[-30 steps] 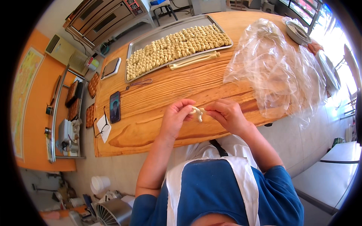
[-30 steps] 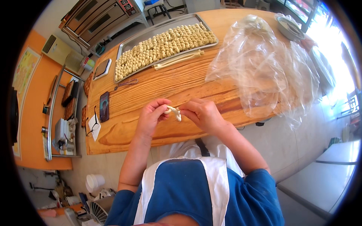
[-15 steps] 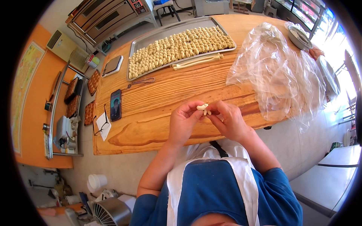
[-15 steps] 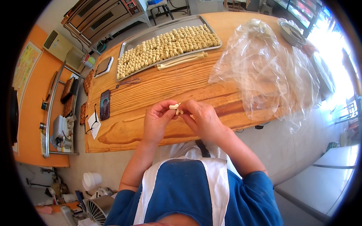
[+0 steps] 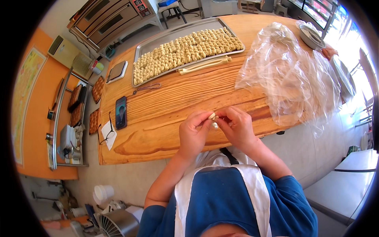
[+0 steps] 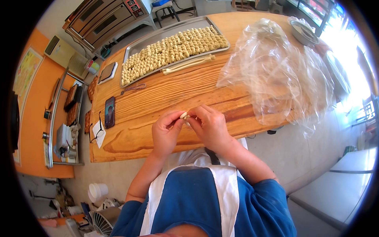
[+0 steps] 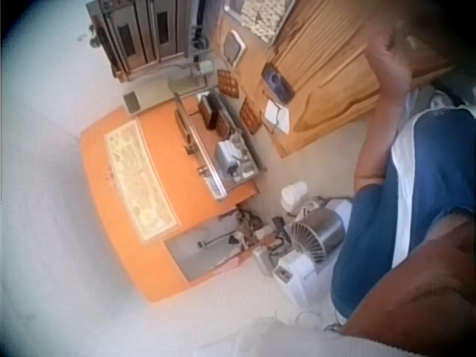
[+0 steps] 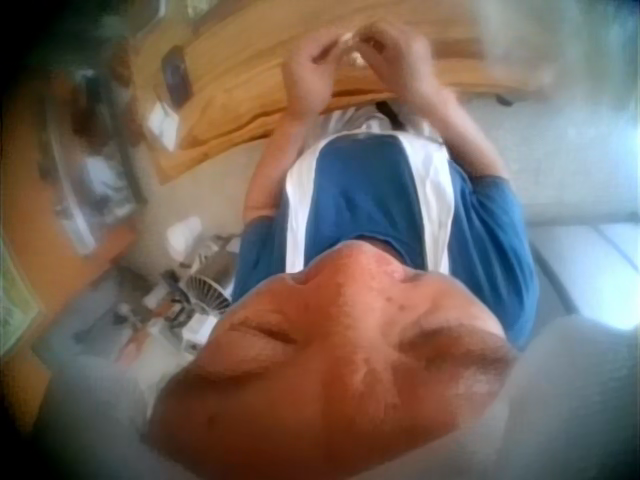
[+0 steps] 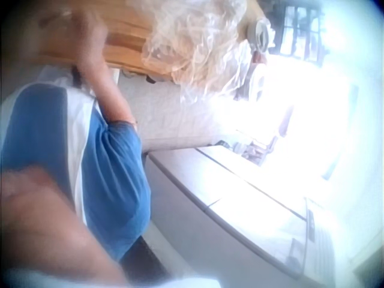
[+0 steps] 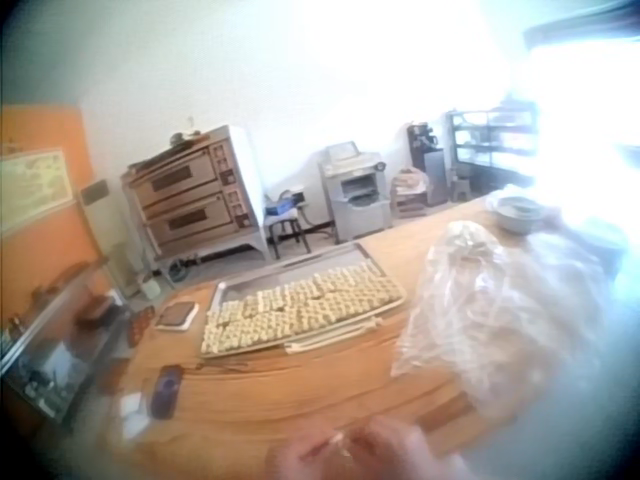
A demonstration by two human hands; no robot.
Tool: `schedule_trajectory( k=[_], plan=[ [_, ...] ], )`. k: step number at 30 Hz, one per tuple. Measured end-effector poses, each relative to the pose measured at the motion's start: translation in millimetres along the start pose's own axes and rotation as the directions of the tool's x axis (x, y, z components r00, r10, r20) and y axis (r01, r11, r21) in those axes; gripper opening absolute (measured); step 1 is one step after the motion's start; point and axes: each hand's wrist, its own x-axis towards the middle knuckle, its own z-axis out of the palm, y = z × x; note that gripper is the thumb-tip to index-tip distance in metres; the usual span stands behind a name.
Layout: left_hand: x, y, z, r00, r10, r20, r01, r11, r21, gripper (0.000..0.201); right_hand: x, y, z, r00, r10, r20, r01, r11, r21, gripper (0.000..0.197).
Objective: The person rolls out long strips of dough by hand, twists them into a braided pattern, and places the shaped pastries onto a metal tray.
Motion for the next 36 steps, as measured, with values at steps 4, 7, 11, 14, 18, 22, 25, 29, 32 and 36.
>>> schedule_trajectory(
  k=[4, 7, 11, 14, 18, 22, 25, 29, 32, 36],
  plan=[
    [-1, 2, 1, 0.998, 0.054, -0.039, -0.047, 0.987, 0.157, 0.018, -6, 3, 4, 1.000, 0.012, -0.015, -0.011, 0.998, 0.057, 0.012],
    [-1, 2, 2, 0.997, 0.039, -0.066, -0.031, 0.992, 0.126, 0.018, -7, 5, 0, 0.999, -0.032, 0.016, 0.031, 0.995, 0.098, 0.016],
    [-2, 1, 1, 0.998, 0.057, -0.024, -0.053, 0.988, 0.146, 0.019, 1, 5, -6, 0.987, 0.127, 0.098, -0.145, 0.970, 0.197, 0.016],
    [-1, 2, 3, 0.994, 0.109, -0.023, -0.104, 0.983, 0.151, 0.023, 3, 15, -3, 0.973, 0.154, 0.171, -0.204, 0.922, 0.330, 0.018],
    [-5, 6, 4, 0.993, 0.105, -0.062, -0.088, 0.970, 0.228, 0.026, -1, 13, 2, 0.980, 0.150, 0.130, -0.175, 0.961, 0.214, 0.016],
    [-7, 7, 4, 0.985, 0.172, -0.011, -0.161, 0.939, 0.303, 0.031, 0, 5, 7, 0.987, 0.159, 0.035, -0.160, 0.987, 0.025, 0.015],
    [-5, 0, 5, 0.990, 0.134, -0.050, -0.121, 0.969, 0.216, 0.036, 1, 3, 6, 0.996, 0.090, 0.010, -0.090, 0.977, 0.193, 0.017],
    [-7, -7, -3, 0.998, -0.054, -0.029, 0.053, 0.998, -0.029, 0.033, 0, 2, -4, 0.940, 0.125, 0.317, -0.224, 0.929, 0.296, 0.025],
    [-11, -26, -11, 0.950, -0.204, 0.236, 0.276, 0.903, -0.330, 0.032, -6, 6, -4, 0.904, 0.237, 0.355, -0.387, 0.807, 0.446, 0.021],
    [-20, -38, -20, 0.755, -0.316, 0.574, 0.643, 0.526, -0.557, 0.036, -8, 24, -3, 0.911, 0.295, 0.288, -0.412, 0.678, 0.609, 0.021]
  ],
)
